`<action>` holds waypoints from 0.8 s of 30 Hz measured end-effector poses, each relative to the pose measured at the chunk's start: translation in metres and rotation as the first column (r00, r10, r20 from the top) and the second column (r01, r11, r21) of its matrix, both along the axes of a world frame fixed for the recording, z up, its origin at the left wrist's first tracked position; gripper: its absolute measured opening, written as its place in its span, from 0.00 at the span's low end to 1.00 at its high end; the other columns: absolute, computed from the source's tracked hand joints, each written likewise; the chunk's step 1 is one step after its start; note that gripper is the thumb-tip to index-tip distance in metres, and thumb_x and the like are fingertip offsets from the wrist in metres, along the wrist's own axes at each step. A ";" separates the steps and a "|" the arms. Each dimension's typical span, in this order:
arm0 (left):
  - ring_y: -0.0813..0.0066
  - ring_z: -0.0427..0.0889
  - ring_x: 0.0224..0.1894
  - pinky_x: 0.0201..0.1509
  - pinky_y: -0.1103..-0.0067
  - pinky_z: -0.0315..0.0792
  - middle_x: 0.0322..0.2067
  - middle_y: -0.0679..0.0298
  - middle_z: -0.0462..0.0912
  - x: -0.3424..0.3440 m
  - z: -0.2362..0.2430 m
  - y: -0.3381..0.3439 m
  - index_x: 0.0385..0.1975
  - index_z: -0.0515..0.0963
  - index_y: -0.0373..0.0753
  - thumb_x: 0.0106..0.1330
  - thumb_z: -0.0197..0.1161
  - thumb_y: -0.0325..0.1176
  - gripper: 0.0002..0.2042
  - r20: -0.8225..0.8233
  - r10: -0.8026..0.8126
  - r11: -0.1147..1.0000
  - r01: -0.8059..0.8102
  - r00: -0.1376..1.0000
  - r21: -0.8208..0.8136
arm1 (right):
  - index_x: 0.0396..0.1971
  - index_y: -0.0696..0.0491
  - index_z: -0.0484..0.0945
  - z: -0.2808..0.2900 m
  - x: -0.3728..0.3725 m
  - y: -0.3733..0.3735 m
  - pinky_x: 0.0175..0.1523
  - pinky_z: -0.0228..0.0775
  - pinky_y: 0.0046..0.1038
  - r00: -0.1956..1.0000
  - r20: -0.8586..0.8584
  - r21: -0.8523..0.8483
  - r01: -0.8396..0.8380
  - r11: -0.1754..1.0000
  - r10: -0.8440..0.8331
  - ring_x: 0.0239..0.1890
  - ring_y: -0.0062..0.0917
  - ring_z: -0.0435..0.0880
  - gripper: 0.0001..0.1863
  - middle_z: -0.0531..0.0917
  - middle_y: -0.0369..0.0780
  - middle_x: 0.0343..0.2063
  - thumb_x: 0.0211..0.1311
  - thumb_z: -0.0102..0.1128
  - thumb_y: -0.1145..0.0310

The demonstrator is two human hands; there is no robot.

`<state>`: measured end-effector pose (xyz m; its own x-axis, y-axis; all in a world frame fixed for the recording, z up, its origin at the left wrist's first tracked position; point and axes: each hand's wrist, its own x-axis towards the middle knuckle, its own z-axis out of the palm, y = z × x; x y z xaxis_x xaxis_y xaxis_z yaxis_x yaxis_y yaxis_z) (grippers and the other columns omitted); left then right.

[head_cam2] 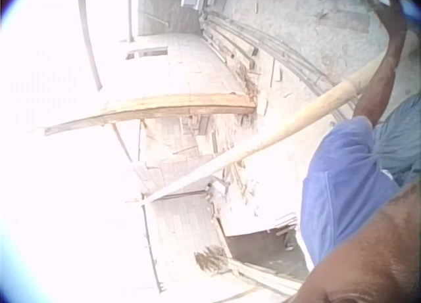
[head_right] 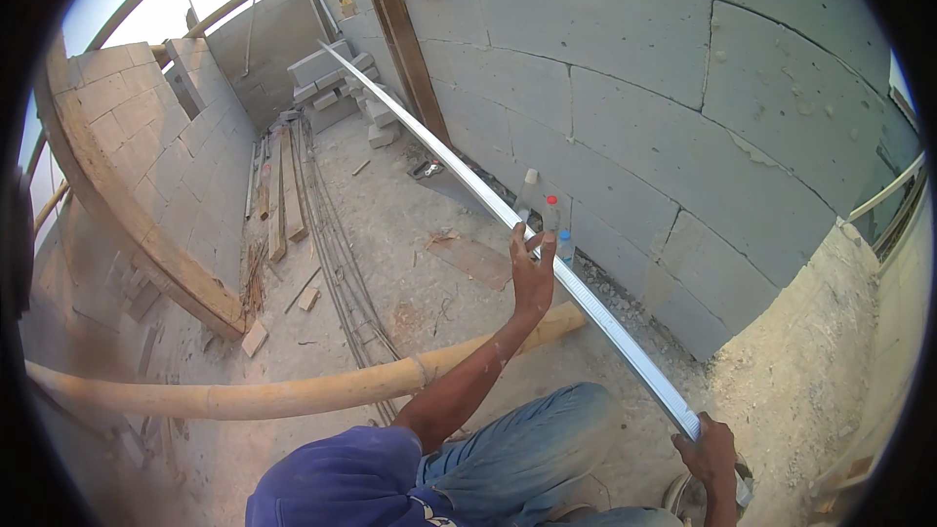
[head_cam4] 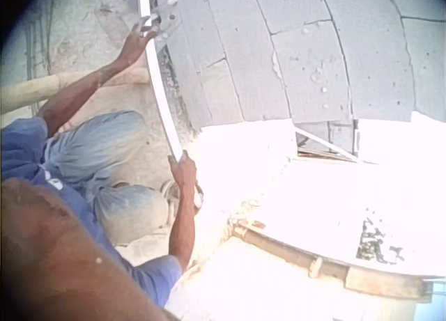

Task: The person pours water from a plastic bottle into a bucket of cement, mixes the mortar using a trowel, and applies the mixture onto a cinder block wall with the trowel.

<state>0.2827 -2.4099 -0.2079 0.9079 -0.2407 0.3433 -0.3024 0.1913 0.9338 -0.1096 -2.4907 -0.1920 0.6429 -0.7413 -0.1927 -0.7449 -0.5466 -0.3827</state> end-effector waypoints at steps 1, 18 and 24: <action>0.58 0.68 0.64 0.64 0.66 0.66 0.62 0.43 0.63 0.016 0.010 -0.001 0.64 0.60 0.23 0.72 0.58 0.52 0.36 -0.082 0.004 0.998 0.001 0.997 0.062 | 0.32 0.58 0.79 -0.004 -0.006 0.001 0.40 0.75 0.43 1.000 -0.001 -0.003 0.006 1.000 -0.006 0.32 0.48 0.84 0.20 0.84 0.52 0.26 0.46 0.74 0.58; 0.53 0.82 0.51 0.52 0.66 0.79 0.51 0.48 0.77 0.092 0.001 0.019 0.60 0.66 0.23 0.75 0.55 0.41 0.26 -0.608 -0.266 0.961 0.158 0.748 -0.226 | 0.38 0.58 0.81 -0.043 -0.045 -0.002 0.40 0.78 0.41 0.999 0.021 0.038 0.034 0.999 -0.035 0.32 0.45 0.86 0.25 0.85 0.50 0.26 0.45 0.74 0.54; 0.71 0.85 0.40 0.46 0.75 0.81 0.42 0.61 0.82 0.073 0.025 0.018 0.52 0.73 0.29 0.75 0.56 0.38 0.17 -0.369 -0.362 0.914 0.247 0.856 -0.323 | 0.36 0.59 0.81 -0.065 -0.047 -0.009 0.38 0.77 0.39 0.996 0.024 -0.004 0.082 0.997 -0.082 0.29 0.43 0.86 0.23 0.84 0.50 0.24 0.44 0.74 0.58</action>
<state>0.3554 -2.3924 -0.1832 0.8737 -0.4846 0.0419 0.2123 0.4575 0.8635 -0.1569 -2.5001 -0.2565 0.5844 -0.7927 -0.1737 -0.7778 -0.4861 -0.3983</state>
